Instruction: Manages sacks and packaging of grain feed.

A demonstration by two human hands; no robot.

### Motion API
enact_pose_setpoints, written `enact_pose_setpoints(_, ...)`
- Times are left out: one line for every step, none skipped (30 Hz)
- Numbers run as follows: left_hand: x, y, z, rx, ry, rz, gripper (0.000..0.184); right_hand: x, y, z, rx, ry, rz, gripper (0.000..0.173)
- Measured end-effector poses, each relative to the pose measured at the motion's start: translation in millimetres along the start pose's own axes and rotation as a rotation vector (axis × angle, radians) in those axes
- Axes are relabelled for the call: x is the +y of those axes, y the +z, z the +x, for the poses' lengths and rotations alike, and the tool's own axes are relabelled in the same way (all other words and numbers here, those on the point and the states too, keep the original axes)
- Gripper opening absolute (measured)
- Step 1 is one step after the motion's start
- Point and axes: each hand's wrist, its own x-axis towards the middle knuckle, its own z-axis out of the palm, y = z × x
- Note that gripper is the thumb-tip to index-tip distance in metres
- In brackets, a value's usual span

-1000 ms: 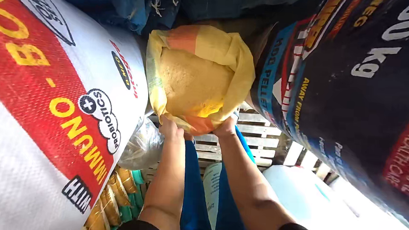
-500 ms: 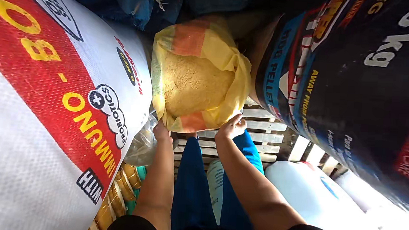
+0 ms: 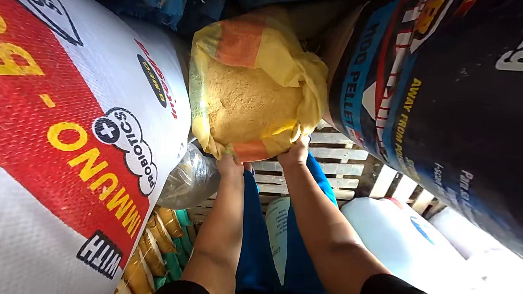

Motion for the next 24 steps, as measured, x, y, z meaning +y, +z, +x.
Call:
enact_pose_setpoints(-4.1, -1.1, 3.3, -0.014, 0.000, -0.016, 0.044, -2.2, -11.4, 3.2, -0.084, 0.054, 0.048, 0.042)
enact_pose_setpoints(-10.8, -5.3, 10.8, -0.071, 0.003, -0.082, 0.034, -4.0, -24.2, 8.3, -0.168, 0.119, 0.074, 0.045)
enact_pose_setpoints(-19.8, -14.1, 24.0, -0.185, -0.005, -0.161, 0.024, -6.4, -35.4, 14.1, -0.237, 0.190, 0.081, 0.048)
enact_pose_setpoints(-28.1, -25.2, 40.2, -0.297, -0.039, -0.221, 0.026, -9.0, -42.9, 20.5, -0.272, 0.251, 0.066, 0.050)
enact_pose_setpoints(-32.1, -33.3, 54.4, -0.361, -0.081, -0.265, 0.033, -11.8, -44.7, 28.5, -0.279, 0.292, 0.012, 0.055)
enact_pose_setpoints(-30.1, -35.4, 64.2, -0.370, -0.115, -0.259, 0.036, -14.7, -39.8, 37.1, -0.269, 0.305, -0.071, 0.061)
enact_pose_setpoints(-25.2, -36.1, 69.5, -0.338, -0.126, -0.197, 0.035, -16.7, -32.0, 43.3, -0.230, 0.290, -0.157, 0.064)
enact_pose_setpoints(-19.4, -39.4, 71.4, -0.297, -0.125, -0.130, 0.035, -17.7, -25.2, 45.2, -0.132, 0.249, -0.246, 0.061)
enact_pose_setpoints(-12.8, -39.6, 70.7, -0.211, -0.097, -0.031, 0.033, -17.9, -18.6, 45.7, 0.006, 0.173, -0.340, 0.054)
enact_pose_setpoints(-4.3, -34.4, 67.1, -0.084, -0.033, 0.111, 0.031, -18.2, -10.7, 49.2, 0.164, 0.064, -0.427, 0.047)
enact_pose_setpoints(4.9, -27.5, 60.8, 0.041, 0.069, 0.292, 0.027, -20.5, 0.9, 50.1, 0.312, -0.063, -0.499, 0.043)
enact_pose_setpoints(11.6, -24.0, 53.6, 0.147, 0.214, 0.464, 0.024, -25.4, 12.2, 43.2, 0.417, -0.178, -0.558, 0.045)
enact_pose_setpoints(17.1, -23.9, 46.5, 0.203, 0.398, 0.607, 0.025, -28.7, 19.9, 33.4, 0.463, -0.298, -0.586, 0.047)
enact_pose_setpoints(21.3, -25.4, 42.0, 0.157, 0.583, 0.665, 0.032, -28.6, 23.1, 24.6, 0.427, -0.423, -0.597, 0.050)
enact_pose_setpoints(22.8, -22.9, 43.5, 0.076, 0.726, 0.584, 0.041, -24.9, 21.9, 21.2, 0.328, -0.564, -0.604, 0.053)
enact_pose_setpoints(25.3, -16.9, 47.1, 0.003, 0.787, 0.515, 0.055, -21.3, 19.8, 21.5, 0.203, -0.666, -0.625, 0.061)
enact_pose_setpoints(29.0, -10.3, 51.1, -0.023, 0.796, 0.497, 0.061, -18.3, 17.9, 24.4, 0.115, -0.719, -0.672, 0.075)
enact_pose_setpoints(33.4, -4.7, 56.1, 0.005, 0.769, 0.519, 0.058, -16.8, 17.9, 27.8, 0.089, -0.729, -0.734, 0.082)
enact_pose_setpoints(39.0, 0.1, 63.0, 0.070, 0.724, 0.556, 0.052, -17.9, 20.2, 30.4, 0.105, -0.707, -0.802, 0.084)
enact_pose_setpoints(47.2, 2.3, 69.3, 0.104, 0.664, 0.601, 0.053, -20.5, 23.1, 33.1, 0.131, -0.674, -0.864, 0.082)
enact_pose_setpoints(55.3, 2.4, 75.6, 0.122, 0.616, 0.660, 0.057, -23.3, 25.2, 36.8, 0.158, -0.637, -0.900, 0.077)
enact_pose_setpoints(62.2, 3.0, 77.8, 0.145, 0.568, 0.717, 0.060, -25.9, 25.7, 40.7, 0.177, -0.604, -0.913, 0.070)
enact_pose_setpoints(67.4, 6.1, 74.8, 0.191, 0.520, 0.773, 0.059, -28.2, 25.4, 44.2, 0.182, -0.582, -0.910, 0.061)
enact_pose_setpoints(71.1, 11.1, 67.2, 0.259, 0.479, 0.827, 0.055, -30.9, 25.6, 46.8, 0.182, -0.565, -0.904, 0.055)
